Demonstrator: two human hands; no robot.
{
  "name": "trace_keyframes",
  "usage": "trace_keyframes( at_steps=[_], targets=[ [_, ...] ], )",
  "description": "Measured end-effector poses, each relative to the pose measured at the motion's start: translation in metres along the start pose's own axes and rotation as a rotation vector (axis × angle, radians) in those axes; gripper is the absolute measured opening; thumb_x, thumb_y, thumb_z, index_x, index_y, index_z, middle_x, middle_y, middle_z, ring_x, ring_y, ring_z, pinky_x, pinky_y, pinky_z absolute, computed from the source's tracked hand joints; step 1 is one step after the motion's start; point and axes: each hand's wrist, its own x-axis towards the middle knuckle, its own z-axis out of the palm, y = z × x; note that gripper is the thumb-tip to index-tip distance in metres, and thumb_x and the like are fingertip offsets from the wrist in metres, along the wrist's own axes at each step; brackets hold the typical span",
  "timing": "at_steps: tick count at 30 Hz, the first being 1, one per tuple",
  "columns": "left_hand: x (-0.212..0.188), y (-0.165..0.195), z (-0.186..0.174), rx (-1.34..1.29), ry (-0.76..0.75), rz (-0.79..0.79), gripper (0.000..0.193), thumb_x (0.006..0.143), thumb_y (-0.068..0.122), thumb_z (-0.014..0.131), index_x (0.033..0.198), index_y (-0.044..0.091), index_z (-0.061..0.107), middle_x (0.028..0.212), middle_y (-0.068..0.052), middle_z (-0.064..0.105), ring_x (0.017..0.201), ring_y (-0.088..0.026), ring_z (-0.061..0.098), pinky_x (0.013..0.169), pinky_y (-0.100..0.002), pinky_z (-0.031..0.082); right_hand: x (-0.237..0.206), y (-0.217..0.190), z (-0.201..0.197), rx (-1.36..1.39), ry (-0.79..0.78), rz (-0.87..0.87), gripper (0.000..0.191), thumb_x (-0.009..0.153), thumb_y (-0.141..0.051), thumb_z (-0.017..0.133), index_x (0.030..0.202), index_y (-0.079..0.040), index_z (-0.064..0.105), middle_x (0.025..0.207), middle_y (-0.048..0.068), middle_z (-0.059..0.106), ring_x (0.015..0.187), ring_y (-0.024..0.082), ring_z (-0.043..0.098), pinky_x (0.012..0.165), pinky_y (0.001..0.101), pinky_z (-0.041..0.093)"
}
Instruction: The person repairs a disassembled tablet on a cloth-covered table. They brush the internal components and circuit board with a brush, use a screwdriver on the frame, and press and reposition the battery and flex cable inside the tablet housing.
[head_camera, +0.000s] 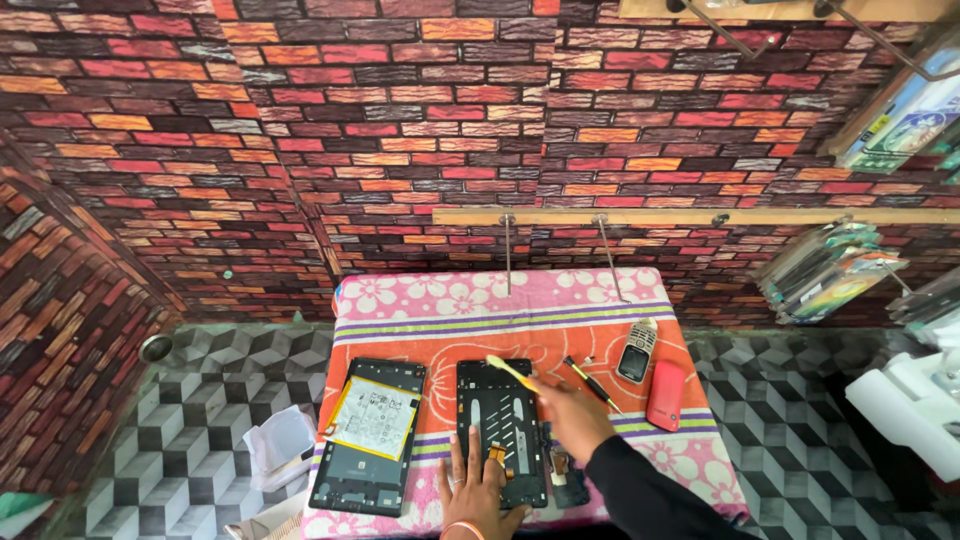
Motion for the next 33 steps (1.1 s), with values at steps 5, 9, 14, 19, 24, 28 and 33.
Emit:
trace_keyframes(
  at_steps=[5, 9, 14, 19, 24, 28, 33],
  targets=[
    [-0.005, 0.009, -0.007, 0.026, -0.017, -0.009, 0.066, 0.077, 0.048, 0.087, 0.125, 0.015, 0.055, 0.17, -0.018, -0.01, 0.155, -0.045, -0.019, 0.123, -0.067, 0.001, -0.01, 0.022, -0.022, 0.05, 0.116, -0.026, 0.045, 0.097, -0.017, 0.056, 0.14, -0.029, 0.058, 0.102, 0.011, 0.07, 0.091, 0.035, 0.068, 0.076, 0.0478, 0.054],
    [-0.007, 0.014, -0.011, 0.051, -0.03, -0.022, 0.078, 0.079, 0.049, 0.086, 0.138, 0.014, 0.049, 0.169, -0.018, -0.011, 0.155, -0.046, -0.019, 0.122, -0.068, 0.001, -0.018, 0.018, -0.022, 0.121, 0.172, -0.115, 0.042, 0.096, -0.018, 0.057, 0.137, -0.027, 0.059, 0.104, 0.011, 0.07, 0.089, 0.035, 0.068, 0.072, 0.0471, 0.054],
    [-0.014, 0.015, -0.01, 0.082, -0.001, 0.002, 0.074, 0.082, 0.047, 0.083, 0.138, 0.014, 0.049, 0.17, -0.019, -0.01, 0.156, -0.047, -0.014, 0.123, -0.067, 0.004, -0.02, 0.014, -0.016, 0.069, 0.063, -0.016, 0.041, 0.101, -0.022, 0.054, 0.14, -0.034, 0.06, 0.099, 0.013, 0.072, 0.089, 0.035, 0.069, 0.076, 0.0474, 0.054],
    [-0.017, 0.006, -0.014, 0.099, 0.001, 0.104, 0.07, 0.083, 0.038, 0.084, 0.139, 0.019, 0.046, 0.169, -0.018, -0.005, 0.155, -0.049, -0.008, 0.124, -0.062, 0.008, -0.027, 0.034, -0.027, 0.134, 0.267, -0.079, 0.039, 0.095, -0.017, 0.058, 0.133, -0.023, 0.063, 0.099, 0.015, 0.071, 0.087, 0.038, 0.069, 0.07, 0.0489, 0.054],
    [-0.021, -0.014, -0.019, 0.114, -0.088, 0.17, 0.083, 0.086, 0.026, 0.08, 0.154, 0.026, 0.033, 0.17, -0.016, -0.002, 0.156, -0.047, 0.0, 0.124, -0.055, 0.015, -0.055, 0.061, -0.023, 0.222, 0.16, -0.206, 0.031, 0.093, -0.014, 0.063, 0.123, -0.017, 0.071, 0.092, 0.013, 0.075, 0.082, 0.032, 0.072, 0.068, 0.0406, 0.056],
    [-0.025, -0.019, -0.02, 0.121, -0.052, 0.155, 0.102, 0.088, 0.024, 0.079, 0.162, 0.02, 0.008, 0.17, -0.018, 0.001, 0.157, -0.041, 0.006, 0.125, -0.048, 0.017, -0.075, 0.087, -0.027, 0.398, -0.219, 0.027, 0.032, 0.095, -0.01, 0.063, 0.124, -0.016, 0.072, 0.078, 0.006, 0.071, 0.067, 0.015, 0.062, 0.063, 0.0304, 0.051],
    [-0.024, -0.022, -0.023, 0.072, 0.045, 0.061, 0.11, 0.09, 0.023, 0.074, 0.159, 0.006, -0.01, 0.17, -0.018, 0.006, 0.158, -0.031, 0.01, 0.125, -0.044, 0.016, -0.092, 0.099, -0.035, 0.523, -0.424, 0.006, 0.035, 0.093, -0.004, 0.065, 0.124, -0.015, 0.075, 0.088, -0.001, 0.072, 0.073, 0.007, 0.057, 0.066, 0.0253, 0.05]
  ],
)
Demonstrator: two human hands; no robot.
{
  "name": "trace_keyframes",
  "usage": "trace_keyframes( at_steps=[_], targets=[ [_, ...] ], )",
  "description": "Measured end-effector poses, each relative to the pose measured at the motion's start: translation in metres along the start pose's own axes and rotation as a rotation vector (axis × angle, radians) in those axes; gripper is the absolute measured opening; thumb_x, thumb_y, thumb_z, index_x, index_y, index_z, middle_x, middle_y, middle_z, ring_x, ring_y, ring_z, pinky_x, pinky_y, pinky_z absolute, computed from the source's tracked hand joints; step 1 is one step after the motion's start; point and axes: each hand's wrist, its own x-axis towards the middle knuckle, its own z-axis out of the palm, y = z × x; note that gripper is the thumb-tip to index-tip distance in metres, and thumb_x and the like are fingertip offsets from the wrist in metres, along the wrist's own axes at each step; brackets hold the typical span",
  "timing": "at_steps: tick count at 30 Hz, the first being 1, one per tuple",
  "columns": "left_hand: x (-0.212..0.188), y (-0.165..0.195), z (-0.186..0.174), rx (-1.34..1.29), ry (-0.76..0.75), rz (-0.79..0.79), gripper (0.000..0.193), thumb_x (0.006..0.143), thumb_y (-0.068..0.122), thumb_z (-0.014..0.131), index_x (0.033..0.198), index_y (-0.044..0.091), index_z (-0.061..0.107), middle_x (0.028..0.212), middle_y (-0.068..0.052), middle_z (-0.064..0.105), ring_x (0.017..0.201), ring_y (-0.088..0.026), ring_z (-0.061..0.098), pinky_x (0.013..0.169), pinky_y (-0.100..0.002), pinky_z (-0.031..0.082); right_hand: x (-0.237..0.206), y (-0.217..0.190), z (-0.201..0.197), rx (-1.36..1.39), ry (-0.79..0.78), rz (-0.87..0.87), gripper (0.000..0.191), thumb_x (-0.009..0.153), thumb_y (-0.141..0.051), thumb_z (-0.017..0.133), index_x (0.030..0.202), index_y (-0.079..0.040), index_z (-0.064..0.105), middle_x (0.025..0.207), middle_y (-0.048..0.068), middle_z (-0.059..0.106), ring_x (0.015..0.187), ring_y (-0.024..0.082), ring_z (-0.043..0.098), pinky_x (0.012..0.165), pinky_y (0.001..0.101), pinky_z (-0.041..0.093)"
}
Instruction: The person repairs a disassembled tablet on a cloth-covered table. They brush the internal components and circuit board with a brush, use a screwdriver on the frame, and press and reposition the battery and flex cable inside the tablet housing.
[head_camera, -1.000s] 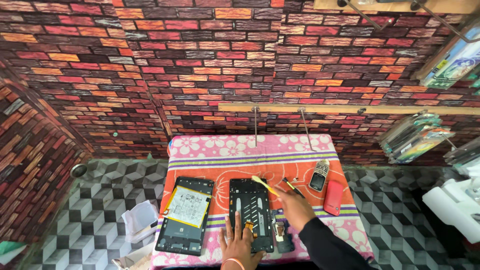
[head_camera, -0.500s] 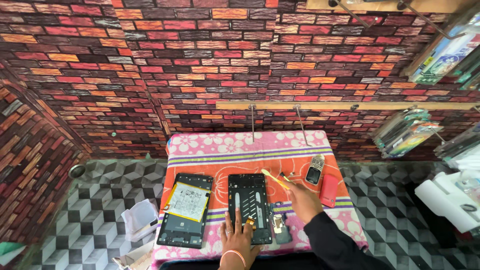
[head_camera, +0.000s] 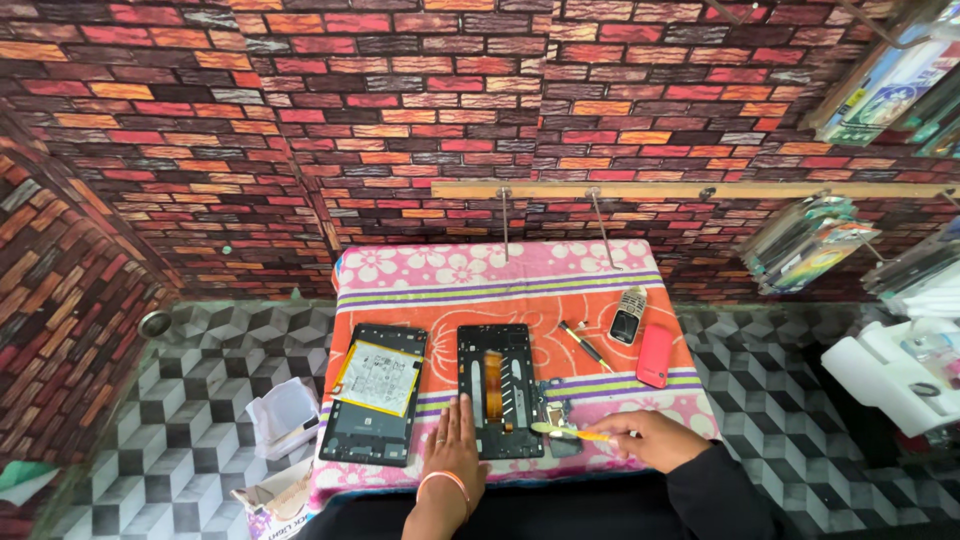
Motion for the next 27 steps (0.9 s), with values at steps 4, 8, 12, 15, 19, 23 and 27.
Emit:
trace_keyframes(
  at_steps=[4, 8, 12, 15, 19, 23, 27],
  targets=[
    [0.002, -0.005, -0.004, 0.082, -0.05, -0.053, 0.102, 0.095, 0.024, 0.068, 0.16, 0.004, -0.008, 0.169, -0.01, 0.015, 0.158, -0.026, 0.011, 0.127, -0.046, 0.011, -0.003, -0.013, -0.001, -0.116, -0.093, 0.053, 0.035, 0.094, -0.008, 0.064, 0.126, -0.019, 0.075, 0.088, 0.001, 0.072, 0.073, 0.009, 0.058, 0.069, 0.0264, 0.05],
    [-0.002, -0.011, -0.007, 0.09, -0.042, -0.058, 0.098, 0.095, 0.025, 0.067, 0.161, 0.007, -0.003, 0.166, -0.007, 0.025, 0.157, -0.023, 0.014, 0.127, -0.047, 0.01, 0.006, -0.032, 0.015, -0.159, -0.117, 0.022, 0.033, 0.095, -0.012, 0.064, 0.125, -0.021, 0.074, 0.091, 0.003, 0.077, 0.078, 0.011, 0.066, 0.074, 0.0286, 0.054],
    [-0.003, -0.012, -0.011, 0.07, -0.021, -0.076, 0.097, 0.093, 0.028, 0.07, 0.161, 0.011, 0.003, 0.162, -0.009, 0.034, 0.156, -0.021, 0.018, 0.126, -0.047, 0.011, 0.026, -0.057, 0.052, -0.299, -0.042, -0.14, 0.03, 0.094, -0.017, 0.066, 0.123, -0.023, 0.074, 0.1, 0.006, 0.078, 0.087, 0.019, 0.074, 0.079, 0.0346, 0.056],
    [-0.008, -0.014, -0.014, 0.026, -0.034, -0.07, 0.097, 0.093, 0.026, 0.069, 0.163, 0.01, 0.004, 0.15, -0.006, 0.052, 0.159, -0.02, 0.02, 0.129, -0.046, 0.011, 0.034, -0.071, 0.073, -0.382, -0.026, -0.105, 0.03, 0.096, -0.021, 0.062, 0.123, -0.026, 0.073, 0.103, 0.005, 0.078, 0.095, 0.025, 0.073, 0.083, 0.0388, 0.055],
    [-0.009, -0.016, -0.014, 0.011, 0.015, -0.044, 0.099, 0.09, 0.026, 0.072, 0.161, 0.01, 0.005, 0.151, -0.012, 0.05, 0.155, -0.022, 0.023, 0.126, -0.047, 0.012, 0.044, -0.081, 0.07, -0.359, 0.102, -0.206, 0.027, 0.093, -0.024, 0.066, 0.117, -0.025, 0.076, 0.106, 0.003, 0.076, 0.098, 0.026, 0.07, 0.084, 0.0401, 0.053],
    [-0.008, -0.018, -0.009, 0.008, 0.032, -0.042, 0.103, 0.089, 0.028, 0.074, 0.161, 0.009, 0.002, 0.156, -0.015, 0.043, 0.154, -0.023, 0.024, 0.126, -0.046, 0.013, 0.058, -0.091, 0.06, -0.338, 0.248, -0.155, 0.021, 0.091, -0.027, 0.067, 0.109, -0.024, 0.079, 0.102, 0.001, 0.078, 0.098, 0.025, 0.071, 0.082, 0.0386, 0.055],
    [-0.01, -0.022, -0.005, 0.034, 0.016, -0.001, 0.108, 0.089, 0.03, 0.075, 0.158, 0.0, -0.002, 0.163, -0.018, 0.029, 0.157, -0.025, 0.016, 0.126, -0.047, 0.01, 0.063, -0.1, 0.064, -0.354, 0.353, -0.136, 0.018, 0.09, -0.029, 0.07, 0.104, -0.023, 0.081, 0.097, 0.003, 0.078, 0.094, 0.026, 0.071, 0.078, 0.039, 0.054]
  ],
)
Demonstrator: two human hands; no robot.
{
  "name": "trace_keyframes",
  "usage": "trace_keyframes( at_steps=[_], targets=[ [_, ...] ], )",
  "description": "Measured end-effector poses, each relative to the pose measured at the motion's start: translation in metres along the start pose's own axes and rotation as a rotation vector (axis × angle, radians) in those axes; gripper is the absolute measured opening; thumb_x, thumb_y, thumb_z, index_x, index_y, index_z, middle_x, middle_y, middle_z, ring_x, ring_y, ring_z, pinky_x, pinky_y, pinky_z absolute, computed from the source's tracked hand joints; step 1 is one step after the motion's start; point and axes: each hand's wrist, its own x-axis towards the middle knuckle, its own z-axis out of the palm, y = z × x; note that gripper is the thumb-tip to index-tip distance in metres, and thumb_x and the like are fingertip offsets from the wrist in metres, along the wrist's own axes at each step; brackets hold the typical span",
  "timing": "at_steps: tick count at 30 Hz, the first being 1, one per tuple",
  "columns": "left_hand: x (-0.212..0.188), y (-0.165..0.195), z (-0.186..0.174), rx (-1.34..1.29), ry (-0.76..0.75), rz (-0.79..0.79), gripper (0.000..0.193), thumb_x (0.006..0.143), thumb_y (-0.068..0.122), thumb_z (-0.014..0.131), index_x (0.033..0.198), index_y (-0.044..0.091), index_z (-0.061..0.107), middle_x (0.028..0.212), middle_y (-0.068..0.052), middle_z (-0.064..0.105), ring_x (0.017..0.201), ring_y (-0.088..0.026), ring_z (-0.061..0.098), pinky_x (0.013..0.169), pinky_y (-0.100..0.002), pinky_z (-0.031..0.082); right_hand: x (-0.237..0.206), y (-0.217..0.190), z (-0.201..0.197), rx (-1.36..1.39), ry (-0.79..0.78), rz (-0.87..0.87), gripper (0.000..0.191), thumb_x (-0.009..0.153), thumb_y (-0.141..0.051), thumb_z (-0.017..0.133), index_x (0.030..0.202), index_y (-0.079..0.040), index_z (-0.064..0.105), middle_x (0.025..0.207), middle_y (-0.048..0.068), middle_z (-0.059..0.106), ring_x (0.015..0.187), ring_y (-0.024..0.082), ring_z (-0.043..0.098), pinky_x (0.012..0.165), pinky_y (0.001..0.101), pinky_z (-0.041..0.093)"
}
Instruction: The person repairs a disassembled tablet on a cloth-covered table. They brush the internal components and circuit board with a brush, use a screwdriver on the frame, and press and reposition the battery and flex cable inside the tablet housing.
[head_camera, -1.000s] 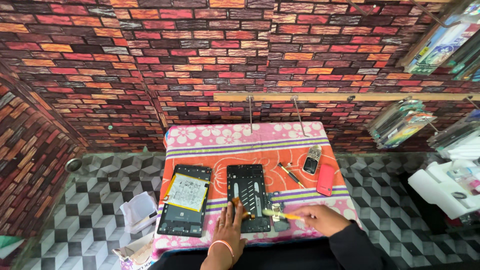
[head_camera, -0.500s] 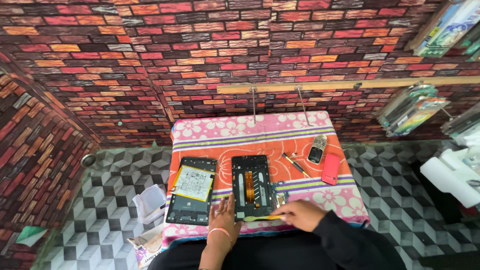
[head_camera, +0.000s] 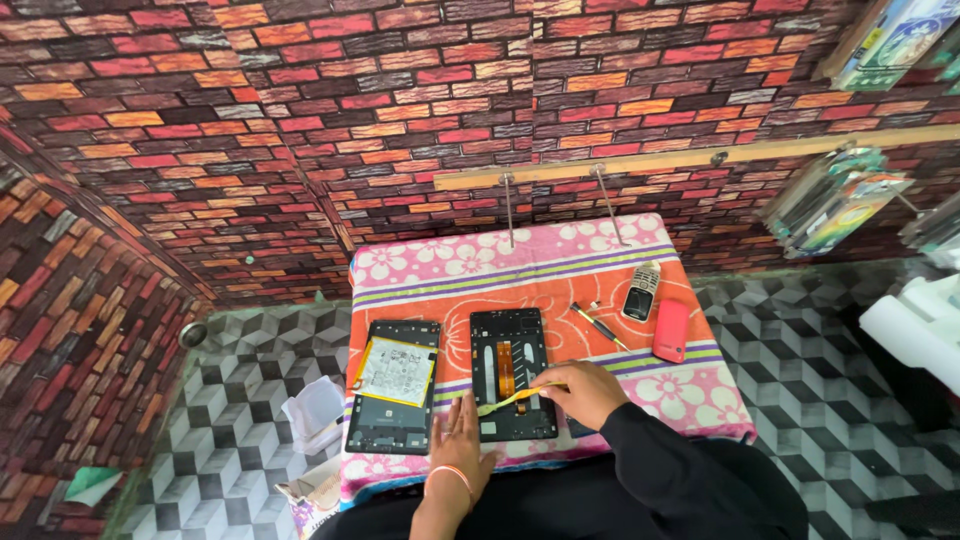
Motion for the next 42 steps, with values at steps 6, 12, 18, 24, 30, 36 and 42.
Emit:
trace_keyframes(
  at_steps=[6, 12, 18, 24, 30, 36, 42],
  targets=[
    [-0.003, 0.004, 0.012, 0.118, 0.007, 0.051, 0.112, 0.088, 0.036, 0.077, 0.155, -0.008, -0.001, 0.167, -0.024, 0.007, 0.157, -0.038, 0.003, 0.125, -0.047, 0.008, 0.006, 0.007, -0.006, 0.236, 0.008, 0.159, 0.021, 0.092, -0.024, 0.068, 0.11, -0.02, 0.076, 0.089, 0.004, 0.078, 0.074, 0.026, 0.074, 0.068, 0.0387, 0.055],
    [-0.008, 0.01, 0.022, 0.218, -0.069, 0.037, 0.112, 0.088, 0.044, 0.077, 0.155, -0.008, 0.005, 0.166, -0.027, 0.003, 0.156, -0.041, 0.001, 0.125, -0.052, 0.005, 0.017, 0.01, -0.006, 0.077, 0.004, -0.077, 0.019, 0.09, -0.026, 0.07, 0.105, -0.02, 0.081, 0.086, 0.005, 0.078, 0.081, 0.024, 0.072, 0.069, 0.0373, 0.054],
    [-0.007, 0.007, 0.036, 0.197, -0.03, 0.027, 0.116, 0.084, 0.048, 0.079, 0.155, -0.008, 0.007, 0.166, -0.029, 0.002, 0.156, -0.041, 0.002, 0.125, -0.053, 0.008, 0.029, 0.0, 0.0, 0.031, 0.276, 0.097, 0.023, 0.092, -0.029, 0.067, 0.11, -0.023, 0.079, 0.091, 0.006, 0.074, 0.08, 0.028, 0.071, 0.071, 0.042, 0.055],
    [-0.002, -0.004, 0.046, 0.196, -0.087, 0.04, 0.118, 0.085, 0.052, 0.078, 0.156, -0.008, 0.006, 0.165, -0.031, -0.001, 0.156, -0.043, -0.001, 0.124, -0.059, 0.005, 0.034, 0.004, 0.008, 0.07, 0.149, -0.149, 0.02, 0.089, -0.028, 0.072, 0.106, -0.021, 0.081, 0.093, 0.004, 0.078, 0.084, 0.026, 0.073, 0.071, 0.0388, 0.055],
    [-0.002, -0.005, 0.049, 0.235, -0.081, 0.045, 0.109, 0.088, 0.053, 0.074, 0.157, -0.005, 0.012, 0.165, -0.029, 0.003, 0.156, -0.042, 0.0, 0.121, -0.065, 0.0, 0.047, 0.005, -0.005, 0.116, 0.337, 0.094, 0.024, 0.094, -0.026, 0.067, 0.115, -0.019, 0.076, 0.091, 0.008, 0.078, 0.078, 0.027, 0.074, 0.069, 0.0378, 0.056],
    [-0.001, -0.008, 0.044, 0.205, 0.086, 0.063, 0.071, 0.093, 0.041, 0.068, 0.149, 0.008, 0.038, 0.166, -0.017, 0.027, 0.151, -0.033, 0.021, 0.121, -0.062, 0.005, 0.041, 0.002, -0.005, 0.182, 0.18, 0.126, 0.029, 0.092, -0.026, 0.066, 0.119, -0.017, 0.073, 0.09, 0.011, 0.076, 0.075, 0.029, 0.072, 0.069, 0.0404, 0.055],
    [0.0, -0.003, 0.03, 0.146, 0.072, -0.027, 0.043, 0.092, 0.03, 0.067, 0.131, 0.016, 0.053, 0.155, -0.006, 0.041, 0.148, -0.025, 0.035, 0.123, -0.056, 0.014, 0.031, 0.027, -0.027, -0.009, 0.198, 0.122, 0.026, 0.095, -0.027, 0.065, 0.117, -0.017, 0.072, 0.091, 0.012, 0.075, 0.087, 0.031, 0.072, 0.074, 0.043, 0.054]
  ],
)
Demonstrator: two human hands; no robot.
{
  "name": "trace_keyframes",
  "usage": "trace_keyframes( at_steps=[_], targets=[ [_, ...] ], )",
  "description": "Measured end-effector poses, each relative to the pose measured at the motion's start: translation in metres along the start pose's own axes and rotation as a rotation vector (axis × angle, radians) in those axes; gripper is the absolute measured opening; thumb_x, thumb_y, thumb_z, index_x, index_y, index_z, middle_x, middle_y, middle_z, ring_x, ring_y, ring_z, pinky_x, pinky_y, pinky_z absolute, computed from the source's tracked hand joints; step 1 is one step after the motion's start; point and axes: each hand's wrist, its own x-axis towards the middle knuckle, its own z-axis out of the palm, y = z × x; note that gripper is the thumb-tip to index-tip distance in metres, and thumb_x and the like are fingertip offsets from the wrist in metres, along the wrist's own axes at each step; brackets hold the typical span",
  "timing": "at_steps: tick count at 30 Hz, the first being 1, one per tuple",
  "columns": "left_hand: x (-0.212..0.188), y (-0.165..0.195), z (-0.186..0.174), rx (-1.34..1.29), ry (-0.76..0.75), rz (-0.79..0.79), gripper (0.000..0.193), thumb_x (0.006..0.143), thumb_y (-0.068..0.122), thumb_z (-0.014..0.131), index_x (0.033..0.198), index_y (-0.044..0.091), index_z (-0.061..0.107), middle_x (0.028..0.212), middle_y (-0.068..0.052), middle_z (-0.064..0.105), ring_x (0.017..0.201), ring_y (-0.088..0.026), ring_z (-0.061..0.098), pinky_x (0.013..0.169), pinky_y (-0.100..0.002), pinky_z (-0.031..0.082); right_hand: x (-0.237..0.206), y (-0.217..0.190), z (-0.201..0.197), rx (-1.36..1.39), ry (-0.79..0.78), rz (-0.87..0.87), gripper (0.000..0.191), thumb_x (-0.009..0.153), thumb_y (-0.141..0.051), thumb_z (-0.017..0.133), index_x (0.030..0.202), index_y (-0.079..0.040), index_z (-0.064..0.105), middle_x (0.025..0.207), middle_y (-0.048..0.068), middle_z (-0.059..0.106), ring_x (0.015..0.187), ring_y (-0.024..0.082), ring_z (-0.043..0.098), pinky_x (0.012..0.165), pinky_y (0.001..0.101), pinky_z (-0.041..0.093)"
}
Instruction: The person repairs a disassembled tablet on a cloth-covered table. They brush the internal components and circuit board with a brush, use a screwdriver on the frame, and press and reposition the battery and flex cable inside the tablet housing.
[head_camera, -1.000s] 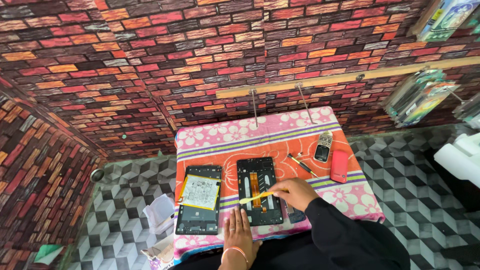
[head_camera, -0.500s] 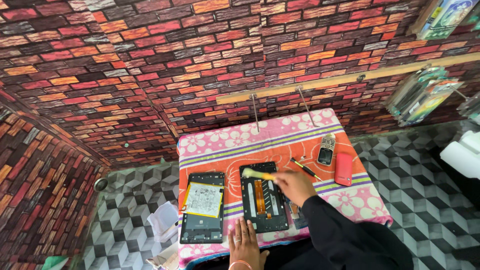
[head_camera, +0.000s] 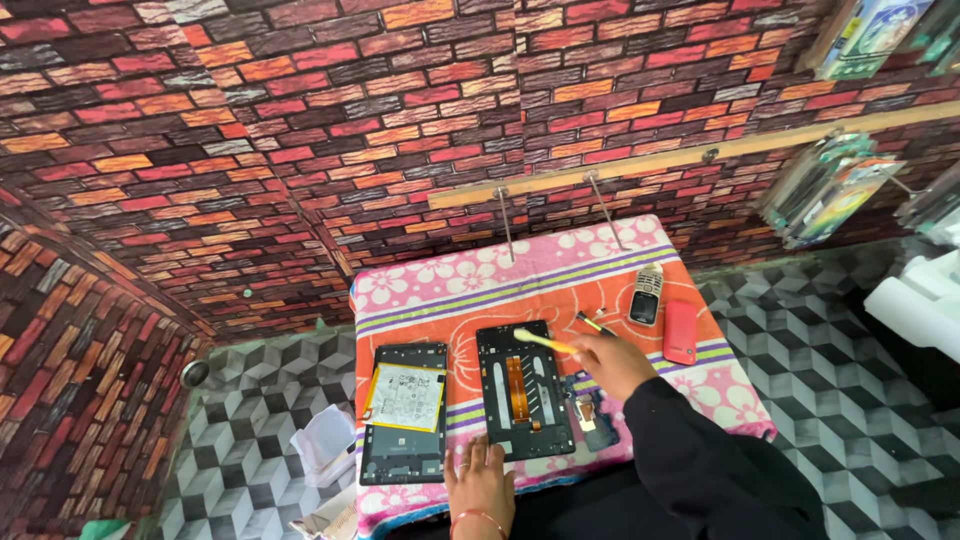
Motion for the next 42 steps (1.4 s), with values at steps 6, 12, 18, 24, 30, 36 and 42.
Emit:
trace_keyframes(
  at_steps=[6, 12, 18, 24, 30, 36, 42],
  targets=[
    [-0.003, 0.011, -0.022, 0.026, -0.003, -0.037, 0.055, 0.091, 0.035, 0.072, 0.137, 0.015, 0.048, 0.151, -0.011, 0.041, 0.144, -0.03, 0.038, 0.122, -0.054, 0.019, -0.02, 0.039, -0.02, 0.122, -0.093, 0.032, 0.022, 0.091, -0.022, 0.068, 0.11, -0.011, 0.072, 0.079, 0.009, 0.075, 0.071, 0.022, 0.074, 0.065, 0.0369, 0.056],
    [0.003, 0.019, -0.033, -0.007, 0.0, -0.05, 0.071, 0.083, 0.039, 0.08, 0.139, 0.011, 0.048, 0.162, -0.014, 0.029, 0.153, -0.037, 0.024, 0.117, -0.053, 0.018, -0.039, 0.065, -0.041, 0.183, -0.699, 0.192, 0.024, 0.095, -0.014, 0.062, 0.115, -0.013, 0.075, 0.074, 0.003, 0.071, 0.058, 0.014, 0.061, 0.052, 0.0292, 0.049],
    [0.009, 0.022, -0.028, -0.055, 0.032, -0.029, 0.055, 0.084, 0.039, 0.08, 0.126, 0.008, 0.058, 0.152, -0.015, 0.04, 0.144, -0.036, 0.036, 0.117, -0.046, 0.034, -0.048, 0.064, -0.026, 0.271, -0.587, -0.025, 0.022, 0.092, -0.018, 0.067, 0.111, -0.014, 0.076, 0.079, 0.001, 0.072, 0.073, 0.013, 0.07, 0.065, 0.0311, 0.056],
    [0.008, 0.02, -0.023, -0.059, 0.04, -0.056, 0.057, 0.083, 0.038, 0.081, 0.129, 0.012, 0.06, 0.153, -0.014, 0.039, 0.143, -0.033, 0.037, 0.112, -0.049, 0.037, -0.048, 0.021, 0.007, 0.027, -0.434, -0.158, 0.02, 0.093, -0.028, 0.068, 0.11, -0.022, 0.076, 0.094, 0.001, 0.077, 0.089, 0.021, 0.072, 0.076, 0.0386, 0.055],
    [0.01, 0.014, -0.016, -0.071, 0.032, -0.045, 0.045, 0.083, 0.036, 0.081, 0.118, 0.013, 0.063, 0.157, -0.013, 0.036, 0.147, -0.032, 0.034, 0.115, -0.049, 0.034, -0.029, 0.0, 0.003, 0.082, -0.28, 0.17, 0.024, 0.095, -0.031, 0.063, 0.117, -0.028, 0.073, 0.088, 0.001, 0.077, 0.076, 0.024, 0.075, 0.072, 0.0385, 0.056],
    [0.007, 0.013, -0.017, -0.059, -0.011, -0.009, 0.048, 0.087, 0.035, 0.078, 0.121, 0.011, 0.055, 0.16, -0.016, 0.03, 0.148, -0.035, 0.029, 0.119, -0.05, 0.027, -0.015, 0.01, -0.005, 0.228, 0.039, 0.059, 0.025, 0.092, -0.019, 0.069, 0.116, -0.017, 0.075, 0.084, 0.005, 0.077, 0.074, 0.017, 0.074, 0.067, 0.0341, 0.056],
    [0.004, 0.015, -0.021, -0.074, -0.036, -0.008, 0.051, 0.088, 0.036, 0.077, 0.124, 0.011, 0.052, 0.161, -0.017, 0.027, 0.15, -0.035, 0.027, 0.121, -0.051, 0.023, -0.02, 0.015, -0.002, 0.339, -0.513, -0.074, 0.026, 0.093, -0.016, 0.069, 0.117, -0.016, 0.077, 0.088, 0.005, 0.081, 0.081, 0.015, 0.074, 0.074, 0.029, 0.056]
  ],
)
